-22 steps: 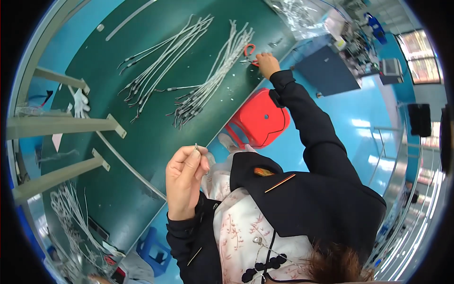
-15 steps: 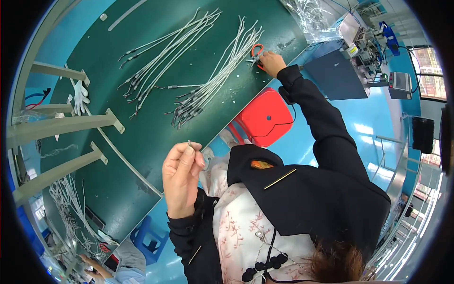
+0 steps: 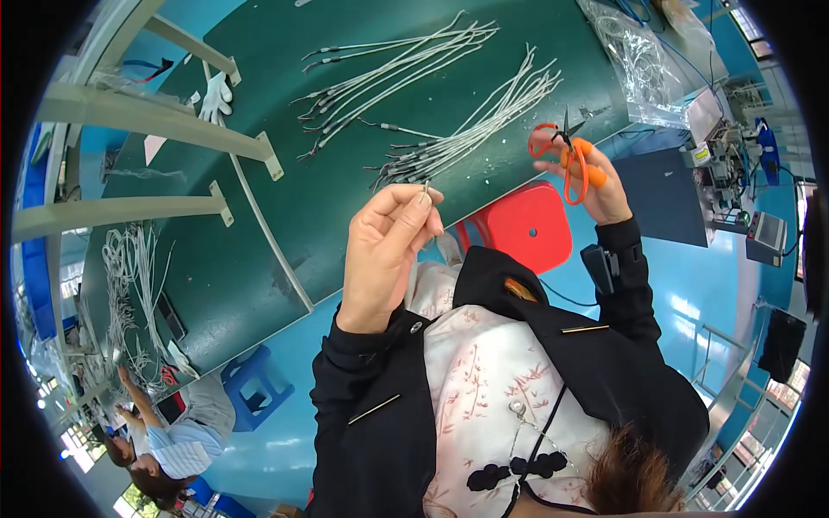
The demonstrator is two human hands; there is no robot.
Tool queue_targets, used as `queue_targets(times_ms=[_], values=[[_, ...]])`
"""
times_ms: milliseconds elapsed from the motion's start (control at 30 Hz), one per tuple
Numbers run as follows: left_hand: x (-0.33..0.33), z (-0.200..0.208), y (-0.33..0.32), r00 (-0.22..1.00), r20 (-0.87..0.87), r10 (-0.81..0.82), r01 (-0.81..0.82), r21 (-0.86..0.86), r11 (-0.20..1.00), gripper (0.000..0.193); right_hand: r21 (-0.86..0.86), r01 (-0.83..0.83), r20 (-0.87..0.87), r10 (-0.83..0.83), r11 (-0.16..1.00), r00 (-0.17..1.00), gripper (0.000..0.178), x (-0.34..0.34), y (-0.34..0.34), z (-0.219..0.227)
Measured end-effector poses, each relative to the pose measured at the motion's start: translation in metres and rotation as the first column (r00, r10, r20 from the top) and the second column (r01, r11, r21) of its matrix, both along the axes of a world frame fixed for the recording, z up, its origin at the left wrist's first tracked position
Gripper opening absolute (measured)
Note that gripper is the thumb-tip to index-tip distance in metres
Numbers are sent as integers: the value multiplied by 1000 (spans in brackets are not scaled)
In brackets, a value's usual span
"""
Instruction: Assemble electronic components by attaching connectors to wires using pliers.
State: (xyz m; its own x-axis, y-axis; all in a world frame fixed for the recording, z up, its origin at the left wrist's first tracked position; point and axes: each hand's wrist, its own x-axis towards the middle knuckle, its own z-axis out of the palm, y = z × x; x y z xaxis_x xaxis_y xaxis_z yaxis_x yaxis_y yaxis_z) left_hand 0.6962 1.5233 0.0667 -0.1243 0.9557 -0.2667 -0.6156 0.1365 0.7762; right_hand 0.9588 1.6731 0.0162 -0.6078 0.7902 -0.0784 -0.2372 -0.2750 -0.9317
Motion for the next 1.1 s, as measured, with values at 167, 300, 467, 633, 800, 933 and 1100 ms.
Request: queue_targets(times_ms=[167, 300, 467, 633, 800, 933, 1100], values=[[-11, 7, -15, 996, -48, 69, -68, 29, 997, 15, -118, -130, -132, 115, 984, 985, 21, -39, -30, 19], [-20, 9, -32, 962, -218, 165, -151, 77, 985, 14, 27, -147, 62, 145, 989, 987, 20, -73, -50, 26], [-28, 8, -47, 893, -358, 271, -228, 159, 961, 13, 106, -181, 206, 157, 978, 966, 24, -107, -78, 36], [-31, 8, -55, 830, -417, 370, -295, 235, 926, 10, 297, -237, 355, 124, 925, 927, 36, -126, -96, 55], [-33, 10, -61, 798, -472, 375, -291, 243, 925, 10, 613, -351, 508, -12, 708, 862, 47, -139, -105, 78], [-31, 8, -62, 792, -489, 366, -272, 254, 928, 11, 762, -347, 478, -114, 547, 871, 52, -144, -107, 83], [-26, 5, -60, 772, -497, 396, -279, 294, 914, 11, 846, -351, 449, -182, 402, 875, 53, -142, -105, 85]])
